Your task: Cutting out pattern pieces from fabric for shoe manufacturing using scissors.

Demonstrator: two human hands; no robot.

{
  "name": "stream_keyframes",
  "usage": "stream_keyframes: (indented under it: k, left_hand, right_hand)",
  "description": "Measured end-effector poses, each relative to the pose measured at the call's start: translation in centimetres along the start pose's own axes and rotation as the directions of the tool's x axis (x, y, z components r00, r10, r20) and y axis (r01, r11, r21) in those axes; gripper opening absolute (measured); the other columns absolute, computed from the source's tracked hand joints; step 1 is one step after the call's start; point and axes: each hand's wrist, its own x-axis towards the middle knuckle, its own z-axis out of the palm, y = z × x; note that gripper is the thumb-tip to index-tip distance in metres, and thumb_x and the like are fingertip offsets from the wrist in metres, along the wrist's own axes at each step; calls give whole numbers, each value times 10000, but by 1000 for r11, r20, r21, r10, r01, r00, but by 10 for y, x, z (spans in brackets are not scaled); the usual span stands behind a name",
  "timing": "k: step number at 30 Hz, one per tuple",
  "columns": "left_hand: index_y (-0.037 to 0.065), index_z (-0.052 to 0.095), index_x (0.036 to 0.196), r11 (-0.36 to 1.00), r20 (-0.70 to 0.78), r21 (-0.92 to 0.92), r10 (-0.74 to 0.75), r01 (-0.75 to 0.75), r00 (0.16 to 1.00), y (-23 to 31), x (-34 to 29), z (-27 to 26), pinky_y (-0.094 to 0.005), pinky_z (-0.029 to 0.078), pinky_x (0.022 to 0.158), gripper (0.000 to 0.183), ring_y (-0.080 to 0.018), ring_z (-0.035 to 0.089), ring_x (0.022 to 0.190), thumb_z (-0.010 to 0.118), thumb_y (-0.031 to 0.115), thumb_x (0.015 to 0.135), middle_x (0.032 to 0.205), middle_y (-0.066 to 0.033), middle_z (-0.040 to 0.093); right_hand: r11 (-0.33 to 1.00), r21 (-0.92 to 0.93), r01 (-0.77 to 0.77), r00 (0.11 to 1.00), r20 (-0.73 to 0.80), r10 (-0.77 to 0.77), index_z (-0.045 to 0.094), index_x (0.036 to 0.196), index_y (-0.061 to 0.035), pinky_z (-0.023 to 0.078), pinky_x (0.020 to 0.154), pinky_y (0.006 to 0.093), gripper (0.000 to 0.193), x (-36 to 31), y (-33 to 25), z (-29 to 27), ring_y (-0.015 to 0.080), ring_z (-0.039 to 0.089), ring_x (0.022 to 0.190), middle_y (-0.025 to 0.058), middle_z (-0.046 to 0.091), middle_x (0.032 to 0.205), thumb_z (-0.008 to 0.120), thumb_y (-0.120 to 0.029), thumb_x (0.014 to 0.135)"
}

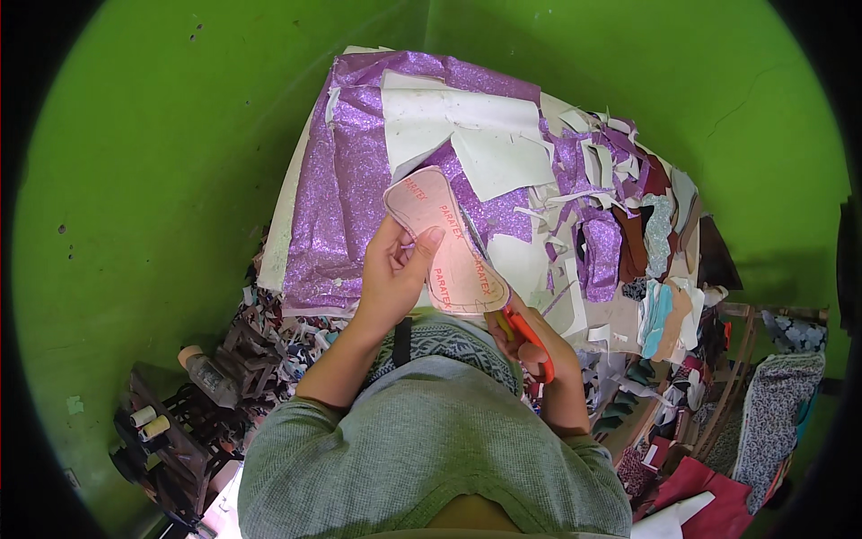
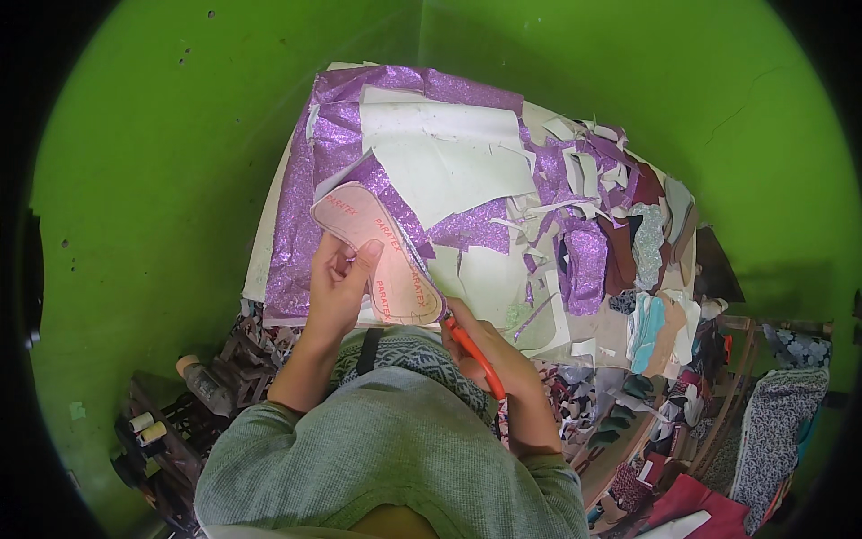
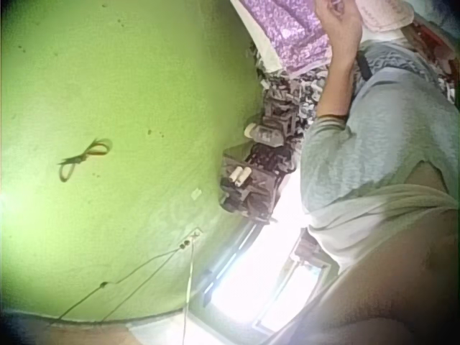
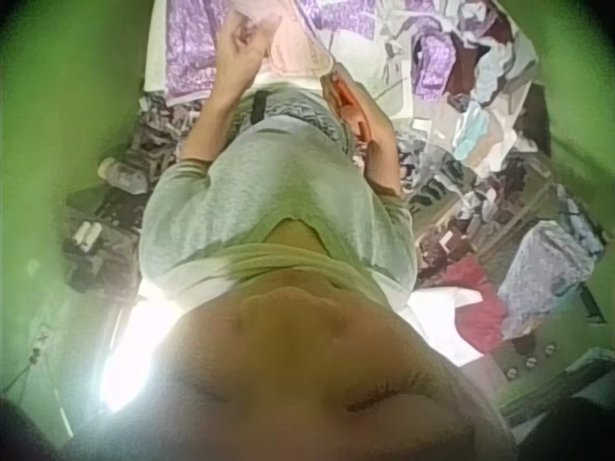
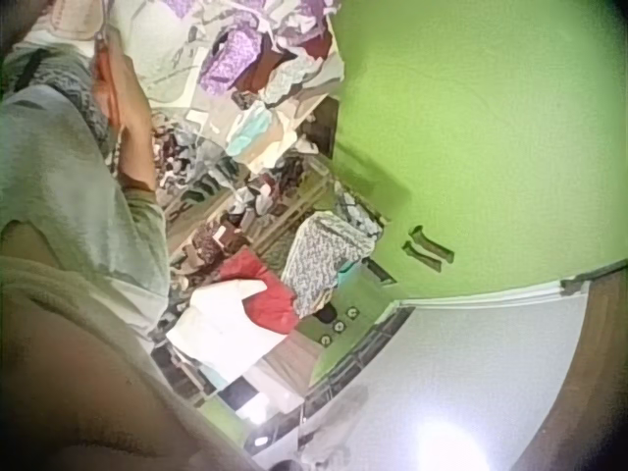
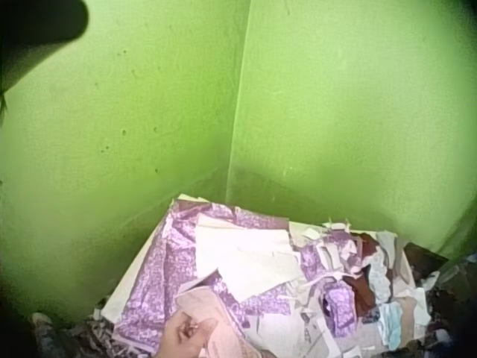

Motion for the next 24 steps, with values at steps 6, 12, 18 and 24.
stream_keyframes:
  k: [6, 12, 18, 24]
  left_hand:
    - [-18, 408, 1211, 999, 23, -18, -44, 44, 999, -3, -3, 3, -228, 460, 774, 366, -113, 552, 917, 519, 41, 867, 1041, -93, 569]
    - [-5, 389, 1229, 994, 16, -89, -61, 62, 998, -5, -2, 4, -232, 475, 758, 389, -119, 561, 896, 521, 41, 866, 1036, -91, 570]
    - [10, 410, 1200, 974, 52, -190, -113, 121, 992, -8, -4, 5, -238, 506, 690, 358, -118, 576, 869, 526, 54, 864, 1029, -94, 576]
    - [33, 408, 1200, 938, 68, -266, -212, 222, 975, -6, -5, 10, -231, 499, 696, 354, -110, 580, 849, 523, 60, 867, 1000, -89, 589]
  right_hand:
    - [998, -23, 61, 997, -47, -62, 279, 1254, -7, 351, 490, 278, 730, 1, -1, 2, 190, 447, 513, 93, 449, 651, 439, -103, 548]
    - [999, -39, 8, 999, -46, -10, 266, 1260, -8, 356, 495, 279, 697, 0, 4, 3, 198, 451, 512, 88, 453, 642, 402, -15, 577]
    - [1000, -5, -8, 996, -87, 8, 265, 1254, -1, 355, 492, 285, 714, 1, 0, 7, 197, 440, 504, 93, 458, 635, 411, 37, 555]
    - [997, -50, 59, 994, -89, -64, 264, 1255, 1, 362, 493, 279, 700, 4, 5, 9, 185, 433, 515, 91, 454, 637, 470, 16, 586]
